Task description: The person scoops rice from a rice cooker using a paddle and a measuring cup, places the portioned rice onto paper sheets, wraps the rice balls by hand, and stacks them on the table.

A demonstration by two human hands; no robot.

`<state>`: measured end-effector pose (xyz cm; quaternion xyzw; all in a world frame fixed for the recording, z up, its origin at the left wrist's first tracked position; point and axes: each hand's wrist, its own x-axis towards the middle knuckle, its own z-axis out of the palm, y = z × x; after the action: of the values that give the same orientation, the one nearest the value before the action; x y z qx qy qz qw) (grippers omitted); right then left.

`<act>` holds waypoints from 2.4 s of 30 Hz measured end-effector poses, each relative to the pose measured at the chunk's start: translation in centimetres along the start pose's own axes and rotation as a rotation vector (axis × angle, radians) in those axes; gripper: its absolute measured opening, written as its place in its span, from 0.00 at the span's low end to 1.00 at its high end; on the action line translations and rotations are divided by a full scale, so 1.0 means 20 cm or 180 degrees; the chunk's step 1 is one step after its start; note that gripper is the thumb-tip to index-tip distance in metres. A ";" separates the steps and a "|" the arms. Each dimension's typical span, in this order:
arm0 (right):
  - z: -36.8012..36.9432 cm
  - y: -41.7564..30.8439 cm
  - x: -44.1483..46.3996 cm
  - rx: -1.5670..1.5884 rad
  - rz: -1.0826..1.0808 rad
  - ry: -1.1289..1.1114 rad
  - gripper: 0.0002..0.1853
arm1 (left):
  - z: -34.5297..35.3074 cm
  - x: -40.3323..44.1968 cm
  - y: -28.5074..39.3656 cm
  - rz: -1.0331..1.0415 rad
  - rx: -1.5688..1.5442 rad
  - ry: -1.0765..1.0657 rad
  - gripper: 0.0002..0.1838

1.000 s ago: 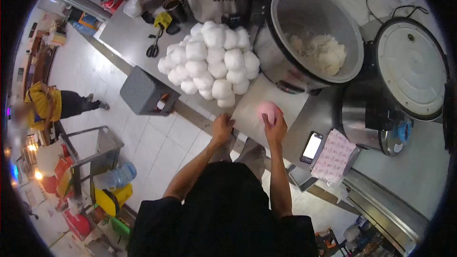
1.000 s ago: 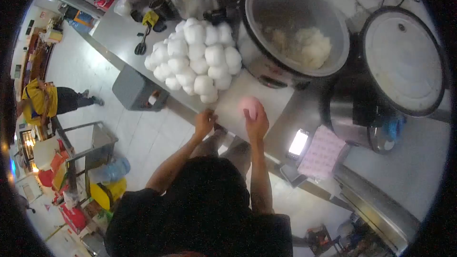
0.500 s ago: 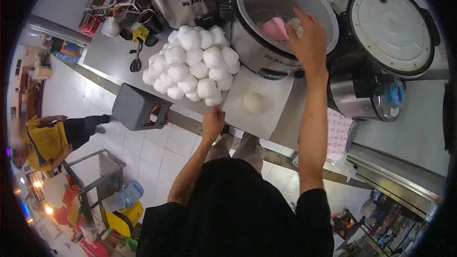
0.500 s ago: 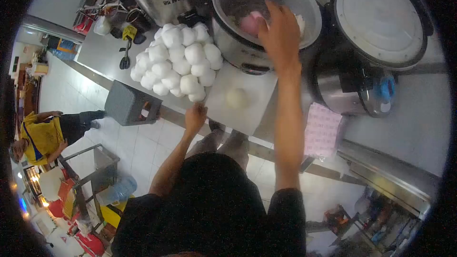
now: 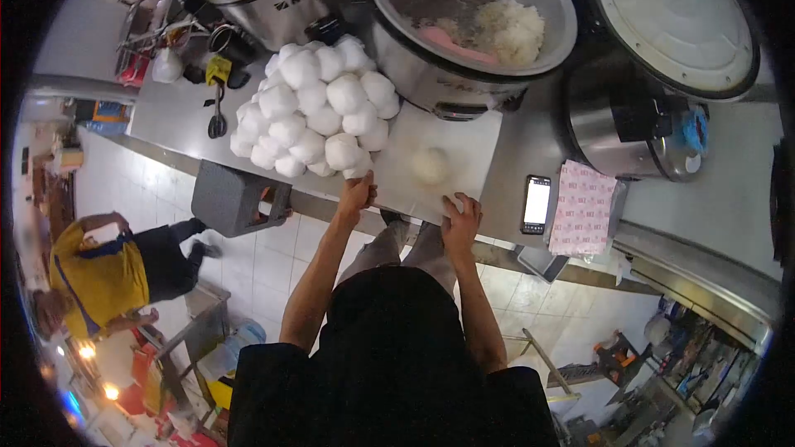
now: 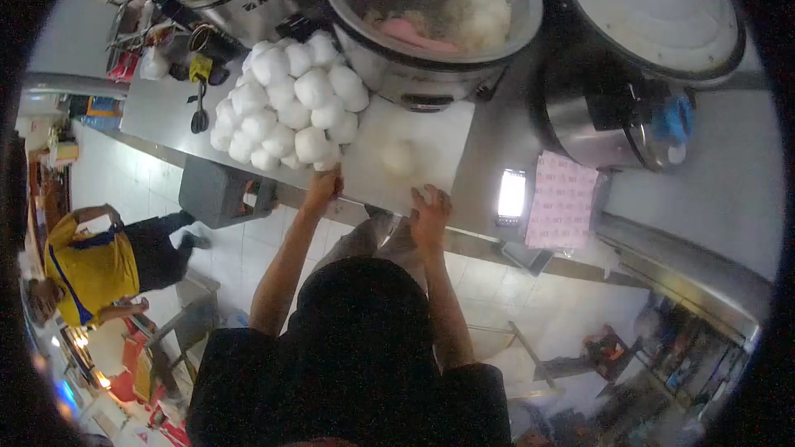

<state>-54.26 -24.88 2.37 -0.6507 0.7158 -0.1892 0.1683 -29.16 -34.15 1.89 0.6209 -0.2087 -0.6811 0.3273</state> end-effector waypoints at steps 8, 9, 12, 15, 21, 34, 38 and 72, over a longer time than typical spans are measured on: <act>-0.08 0.15 0.00 0.0051 -0.0475 -0.0180 0.33 | 0.13 -0.23 0.09 0.3195 0.3945 -0.0194 0.32; -0.10 0.15 0.00 0.0067 -0.0564 -0.0261 0.34 | 0.11 -0.20 0.06 0.3277 0.4170 -0.0382 0.29; -0.15 0.17 -0.04 0.0017 -0.0628 -0.0267 0.32 | 0.00 -0.11 0.00 0.3372 0.4331 -0.0819 0.21; -0.19 0.22 -0.13 0.0041 -0.0741 -0.0500 0.28 | -0.07 -0.18 -0.11 0.3132 0.3227 -0.0881 0.14; -0.13 0.28 -0.02 0.2658 0.0505 -0.0186 0.11 | 0.04 -0.04 -0.18 0.1997 0.1652 -0.0436 0.08; 0.00 0.36 0.20 0.1771 0.1319 -0.0405 0.13 | 0.27 -0.13 -0.16 0.2371 0.3305 0.0992 0.27; 0.01 0.46 0.32 0.1903 0.1153 -0.0095 0.11 | 0.37 -0.29 -0.33 0.2771 0.4641 -0.0888 0.36; 0.02 0.02 0.14 0.1314 -0.0954 -0.0060 0.12 | 0.28 -0.23 -0.34 0.3172 0.4528 -0.1125 0.29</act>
<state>-54.77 -27.61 1.86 -0.7031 0.5559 -0.3482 0.2744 -35.81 -26.87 1.25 0.4000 -0.8764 -0.2543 0.0852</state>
